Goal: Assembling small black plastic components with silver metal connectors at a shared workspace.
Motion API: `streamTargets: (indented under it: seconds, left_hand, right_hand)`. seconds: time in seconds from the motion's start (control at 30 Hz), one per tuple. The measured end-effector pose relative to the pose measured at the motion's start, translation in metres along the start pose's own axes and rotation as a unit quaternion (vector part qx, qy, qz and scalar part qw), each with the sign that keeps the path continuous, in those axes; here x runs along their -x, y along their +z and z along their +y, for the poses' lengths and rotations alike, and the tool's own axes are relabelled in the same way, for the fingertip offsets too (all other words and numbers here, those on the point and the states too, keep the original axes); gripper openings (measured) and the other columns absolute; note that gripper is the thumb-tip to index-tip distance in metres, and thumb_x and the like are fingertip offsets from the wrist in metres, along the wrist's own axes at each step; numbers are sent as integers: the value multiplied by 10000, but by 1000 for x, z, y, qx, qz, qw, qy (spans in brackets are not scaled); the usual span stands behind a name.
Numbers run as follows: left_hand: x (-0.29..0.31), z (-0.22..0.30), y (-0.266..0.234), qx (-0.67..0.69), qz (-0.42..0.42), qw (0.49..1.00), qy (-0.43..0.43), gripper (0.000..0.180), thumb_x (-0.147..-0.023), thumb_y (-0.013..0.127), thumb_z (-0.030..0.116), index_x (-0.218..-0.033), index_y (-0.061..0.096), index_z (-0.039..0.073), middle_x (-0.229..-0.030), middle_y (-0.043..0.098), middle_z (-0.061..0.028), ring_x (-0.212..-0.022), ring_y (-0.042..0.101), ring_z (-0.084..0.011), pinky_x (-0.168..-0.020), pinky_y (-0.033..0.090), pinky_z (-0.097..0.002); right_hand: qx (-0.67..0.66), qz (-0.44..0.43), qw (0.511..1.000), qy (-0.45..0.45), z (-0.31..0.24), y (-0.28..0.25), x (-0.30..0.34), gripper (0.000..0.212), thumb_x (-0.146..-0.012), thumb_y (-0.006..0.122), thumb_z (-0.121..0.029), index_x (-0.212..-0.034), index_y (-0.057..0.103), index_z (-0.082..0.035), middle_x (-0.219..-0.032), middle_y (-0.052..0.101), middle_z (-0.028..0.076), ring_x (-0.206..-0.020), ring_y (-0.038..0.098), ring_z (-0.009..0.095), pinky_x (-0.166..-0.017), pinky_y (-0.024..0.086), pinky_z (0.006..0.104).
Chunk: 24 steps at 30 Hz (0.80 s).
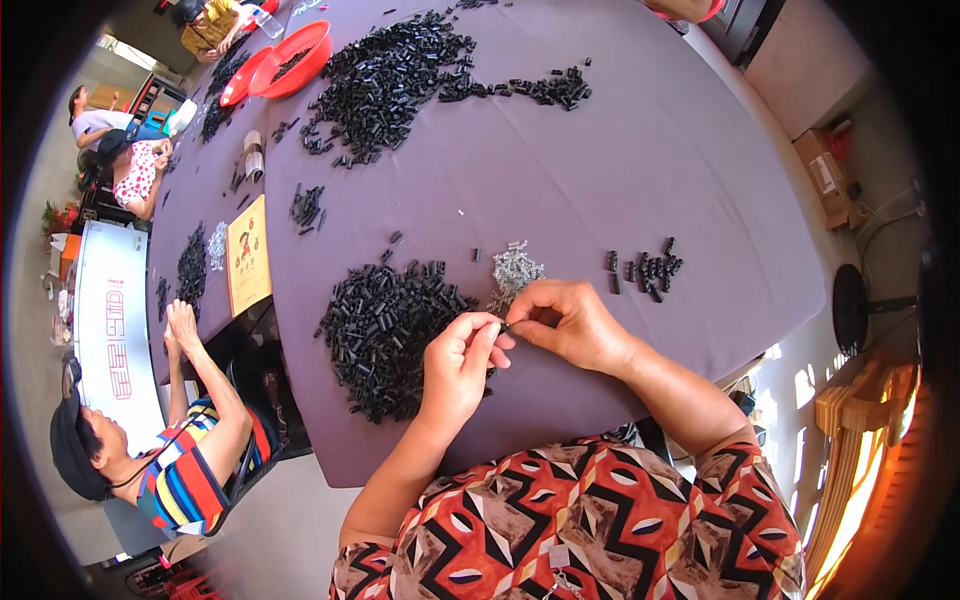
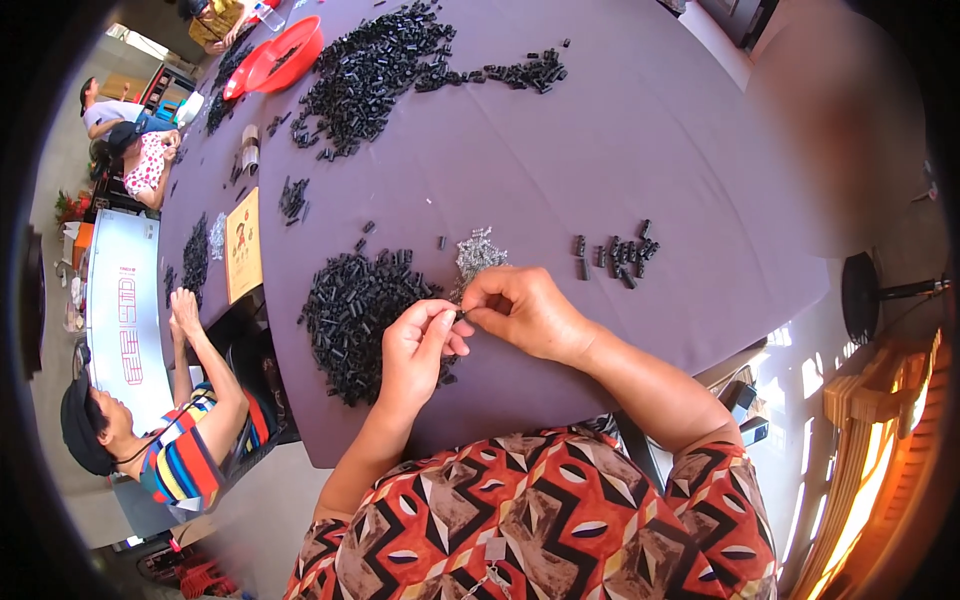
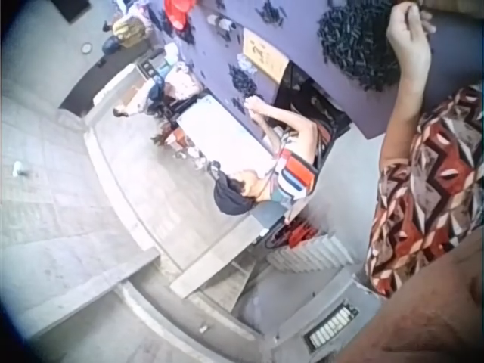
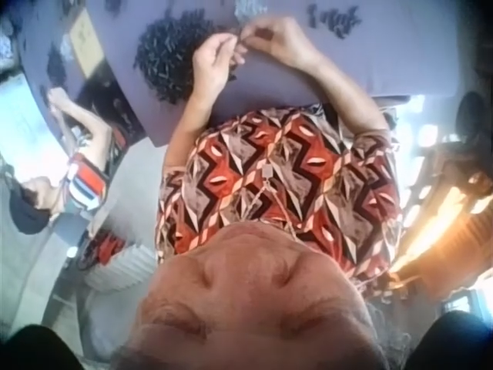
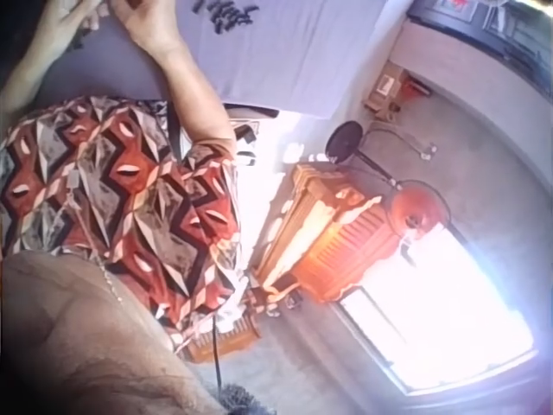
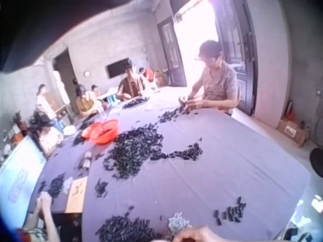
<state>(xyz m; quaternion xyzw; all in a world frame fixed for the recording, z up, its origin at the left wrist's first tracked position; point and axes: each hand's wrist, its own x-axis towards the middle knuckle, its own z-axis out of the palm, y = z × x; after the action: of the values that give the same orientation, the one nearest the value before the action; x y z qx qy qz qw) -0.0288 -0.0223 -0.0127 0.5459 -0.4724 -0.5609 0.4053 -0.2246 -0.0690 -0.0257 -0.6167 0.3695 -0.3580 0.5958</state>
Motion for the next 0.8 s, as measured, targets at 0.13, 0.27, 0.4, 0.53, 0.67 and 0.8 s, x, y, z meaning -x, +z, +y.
streamTargets:
  seconds: [0.13, 0.27, 0.4, 0.53, 0.67, 0.8]
  left_hand:
    - [2, -3, -1, -31, -16, 999, -3, 140, -1029, 608, 83, -1108, 658, -21, -909, 743, -77, -713, 666, -93, -650, 500, -222]
    - [5, -5, -2, -38, -45, 998, 6, 171, -987, 653, 24, -1145, 642, -39, -929, 752, -95, -748, 689, -101, -669, 526, -230]
    - [7, -2, -2, -51, -57, 997, 15, 213, -998, 637, 32, -1195, 634, -50, -930, 752, -97, -768, 705, -121, -673, 541, -242]
    - [5, 3, -6, -27, -19, 999, -19, 211, -1058, 553, 112, -1191, 652, -18, -954, 750, -105, -759, 705, -129, -707, 540, -245]
    - [-2, 2, -7, 20, 21, 999, 13, 183, -1065, 532, 113, -1162, 635, -3, -927, 737, -94, -737, 712, -139, -671, 519, -230]
    - [-3, 2, 5, -35, 21, 999, 34, 151, -1052, 555, 66, -1147, 623, -30, -908, 724, -84, -742, 717, -137, -683, 560, -266]
  right_hand:
    - [1, 20, 1000, -18, 0, 2, 0, 39, -898, 716, 2, -930, 695, -8, -843, 679, 52, -765, 654, 110, -678, 538, 281]
    - [15, 23, 999, -27, 2, 4, 0, 51, -890, 722, -13, -933, 694, -13, -842, 682, 67, -754, 667, 127, -680, 545, 295]
    - [23, 34, 999, -27, 4, 2, -1, 52, -908, 711, -6, -958, 696, -7, -877, 678, 46, -785, 652, 98, -682, 539, 265]
    - [22, 36, 999, -7, 2, -1, -2, 61, -919, 705, 2, -979, 703, -7, -925, 680, 35, -833, 650, 83, -706, 542, 249]
    - [24, 29, 999, -17, -3, 2, 0, 66, -916, 705, 9, -979, 706, -11, -929, 683, 41, -836, 654, 90, -709, 547, 254]
    - [51, 13, 996, -69, -2, 4, 1, 71, -912, 706, 12, -977, 708, -15, -926, 687, 54, -830, 667, 110, -702, 555, 263]
